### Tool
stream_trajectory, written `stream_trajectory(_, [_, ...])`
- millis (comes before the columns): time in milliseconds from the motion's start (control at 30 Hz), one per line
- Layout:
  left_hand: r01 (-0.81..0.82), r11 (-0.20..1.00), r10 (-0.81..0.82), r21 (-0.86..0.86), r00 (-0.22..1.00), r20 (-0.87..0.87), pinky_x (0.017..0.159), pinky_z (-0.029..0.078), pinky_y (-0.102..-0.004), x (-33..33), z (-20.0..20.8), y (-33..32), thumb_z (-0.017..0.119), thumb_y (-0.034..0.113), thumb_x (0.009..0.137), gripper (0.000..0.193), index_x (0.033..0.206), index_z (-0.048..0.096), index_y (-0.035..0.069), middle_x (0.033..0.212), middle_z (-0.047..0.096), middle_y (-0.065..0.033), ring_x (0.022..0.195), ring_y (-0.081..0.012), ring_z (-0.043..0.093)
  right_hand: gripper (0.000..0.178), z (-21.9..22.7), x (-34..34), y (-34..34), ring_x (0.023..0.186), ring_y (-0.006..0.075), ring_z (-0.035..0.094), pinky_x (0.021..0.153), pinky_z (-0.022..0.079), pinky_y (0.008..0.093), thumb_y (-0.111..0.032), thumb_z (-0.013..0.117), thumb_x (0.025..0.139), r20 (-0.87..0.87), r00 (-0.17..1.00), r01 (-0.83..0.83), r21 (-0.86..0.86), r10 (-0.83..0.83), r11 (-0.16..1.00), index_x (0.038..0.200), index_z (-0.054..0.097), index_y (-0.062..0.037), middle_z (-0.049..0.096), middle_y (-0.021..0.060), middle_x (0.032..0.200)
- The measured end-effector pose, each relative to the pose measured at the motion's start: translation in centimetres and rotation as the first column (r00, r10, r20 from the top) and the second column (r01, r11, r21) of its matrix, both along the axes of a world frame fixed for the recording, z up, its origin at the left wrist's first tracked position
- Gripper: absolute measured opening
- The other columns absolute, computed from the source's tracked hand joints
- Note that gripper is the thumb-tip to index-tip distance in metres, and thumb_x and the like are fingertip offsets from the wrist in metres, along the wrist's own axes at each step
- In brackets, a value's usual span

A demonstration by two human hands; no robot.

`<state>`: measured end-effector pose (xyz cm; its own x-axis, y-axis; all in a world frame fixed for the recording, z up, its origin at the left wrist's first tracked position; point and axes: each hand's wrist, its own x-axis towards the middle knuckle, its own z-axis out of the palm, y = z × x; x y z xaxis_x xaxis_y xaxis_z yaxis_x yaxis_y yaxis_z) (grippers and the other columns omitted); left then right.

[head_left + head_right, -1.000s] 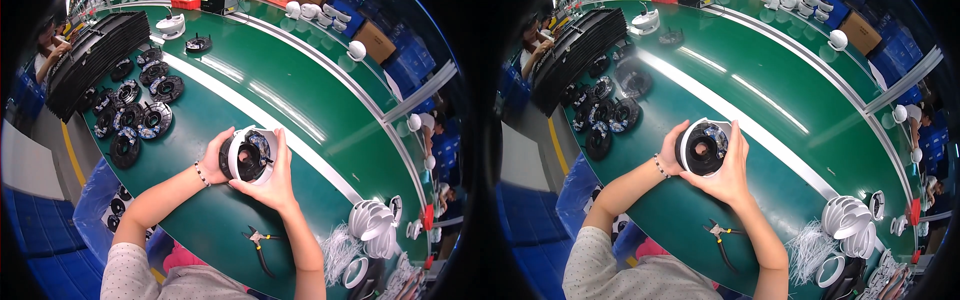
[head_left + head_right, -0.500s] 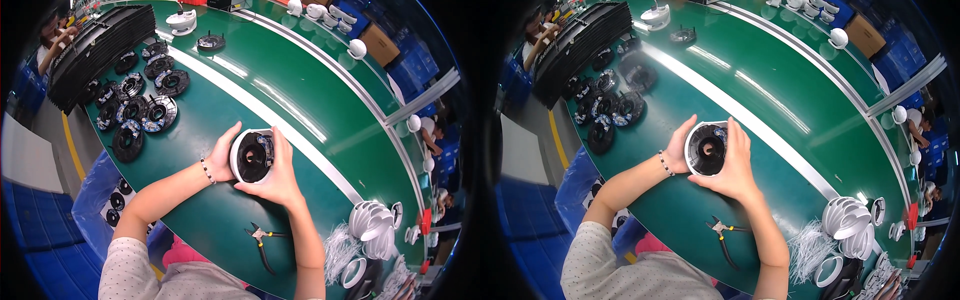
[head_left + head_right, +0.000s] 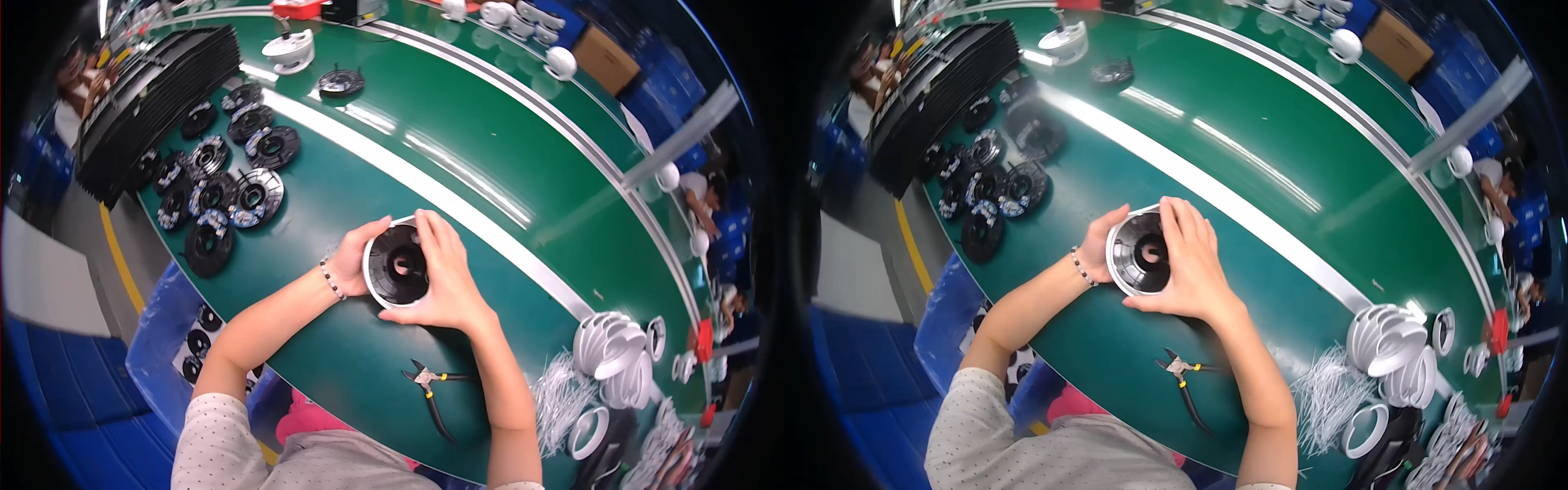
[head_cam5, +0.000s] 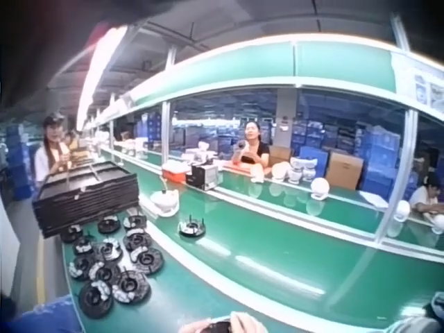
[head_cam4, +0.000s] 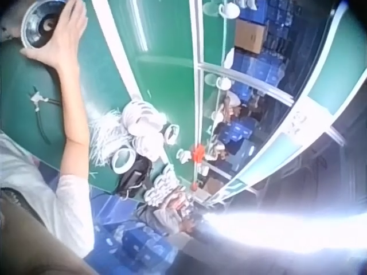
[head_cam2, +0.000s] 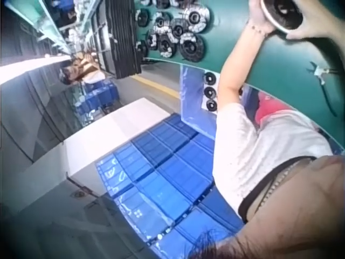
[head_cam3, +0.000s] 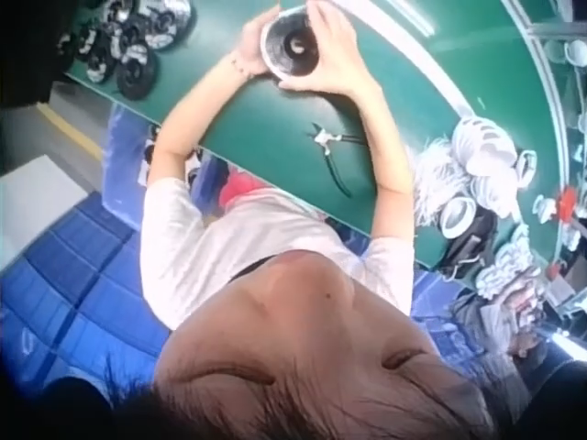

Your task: Assembling circular lighting components and housing rings on an industrial production line.

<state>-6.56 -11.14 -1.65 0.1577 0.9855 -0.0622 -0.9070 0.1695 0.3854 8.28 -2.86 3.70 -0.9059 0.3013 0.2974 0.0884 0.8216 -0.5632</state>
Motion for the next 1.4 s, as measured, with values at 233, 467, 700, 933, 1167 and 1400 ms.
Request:
stream_trajectory(233, [-0.117, 0.993, 0.114, -0.020, 0.989, -0.099, 0.082, 0.047, -0.0364, 1.9, 1.4, 1.1, 0.048, 0.032, 0.073, 0.052, 0.115, 0.045, 0.001, 0.103, 0.056, -0.0146, 0.091, -0.0235, 0.057, 0.114, -1.4, 0.5, -1.6, 0.116, 0.0401, 0.029, 0.093, 0.029, 0.0465, -0.044, 0.075, 0.042, -0.040, 0.953, 0.300, 0.011, -0.299, 0.954, 0.128, 0.019, 0.0071, 0.024, 0.0242, 0.129])
stream_trajectory(467, [0.106, 0.994, -0.108, -0.019, 0.992, -0.066, 0.082, 0.047, -0.0370, 3.3, 2.8, 1.4, 0.028, 0.060, 0.082, 0.064, 0.120, 0.041, 0.010, 0.112, 0.052, -0.0100, 0.097, -0.0220, 0.054, 0.111, 2.0, 3.8, 0.5, 0.119, 0.0339, 0.029, 0.095, 0.027, 0.0429, -0.042, 0.076, 0.040, 0.007, 1.000, 0.026, 0.060, -0.026, 0.998, 0.127, 0.025, 0.0056, 0.029, 0.0186, 0.127])
stream_trajectory(700, [0.022, 1.000, -0.022, 0.004, 0.996, -0.088, 0.080, 0.048, -0.0361, 4.3, 2.4, 1.7, 0.042, 0.037, 0.078, 0.049, 0.113, 0.047, 0.002, 0.101, 0.057, -0.0144, 0.090, -0.0235, 0.058, 0.108, 0.1, 4.4, -1.0, 0.110, 0.0368, 0.034, 0.086, 0.033, 0.0446, -0.040, 0.076, 0.040, -0.202, 0.955, 0.236, 0.071, -0.218, 0.969, 0.125, 0.026, 0.0051, 0.029, 0.0188, 0.126])
stream_trajectory(933, [0.034, 0.998, -0.040, -0.048, 0.990, -0.138, 0.077, 0.047, -0.0324, 5.7, 2.6, 2.4, 0.047, 0.029, 0.073, 0.047, 0.109, 0.049, -0.001, 0.096, 0.058, -0.0129, 0.085, -0.0206, 0.056, 0.108, -0.9, 5.1, -2.4, 0.109, 0.0368, 0.035, 0.085, 0.033, 0.0453, -0.035, 0.076, 0.037, -0.227, 0.878, 0.433, 0.002, -0.421, 0.901, 0.125, 0.025, 0.0017, 0.031, 0.0179, 0.126])
stream_trajectory(1167, [-0.104, 0.992, 0.088, -0.076, 0.977, -0.193, 0.082, 0.046, -0.0358, 7.4, 3.4, 6.1, 0.045, 0.026, 0.074, 0.043, 0.108, 0.050, 0.000, 0.099, 0.058, -0.0125, 0.090, -0.0236, 0.057, 0.109, -2.8, 6.6, 0.6, 0.124, 0.0417, 0.018, 0.100, 0.019, 0.0463, -0.039, 0.076, 0.050, -0.234, 0.833, 0.499, -0.075, -0.501, 0.863, 0.131, 0.015, 0.0023, 0.017, 0.0247, 0.135])
stream_trajectory(1400, [-0.395, 0.917, 0.345, -0.057, 0.856, -0.385, 0.084, 0.045, -0.0383, 7.5, 1.0, 17.9, 0.036, 0.024, 0.082, 0.040, 0.115, 0.045, 0.003, 0.107, 0.053, -0.0140, 0.099, -0.0247, 0.052, 0.055, 3.7, 19.6, -1.5, 0.105, 0.0306, 0.048, 0.088, 0.037, 0.0378, -0.015, 0.072, 0.062, -0.372, 0.715, 0.682, 0.189, -0.592, 0.706, 0.110, 0.051, -0.0002, 0.051, 0.0161, 0.113])
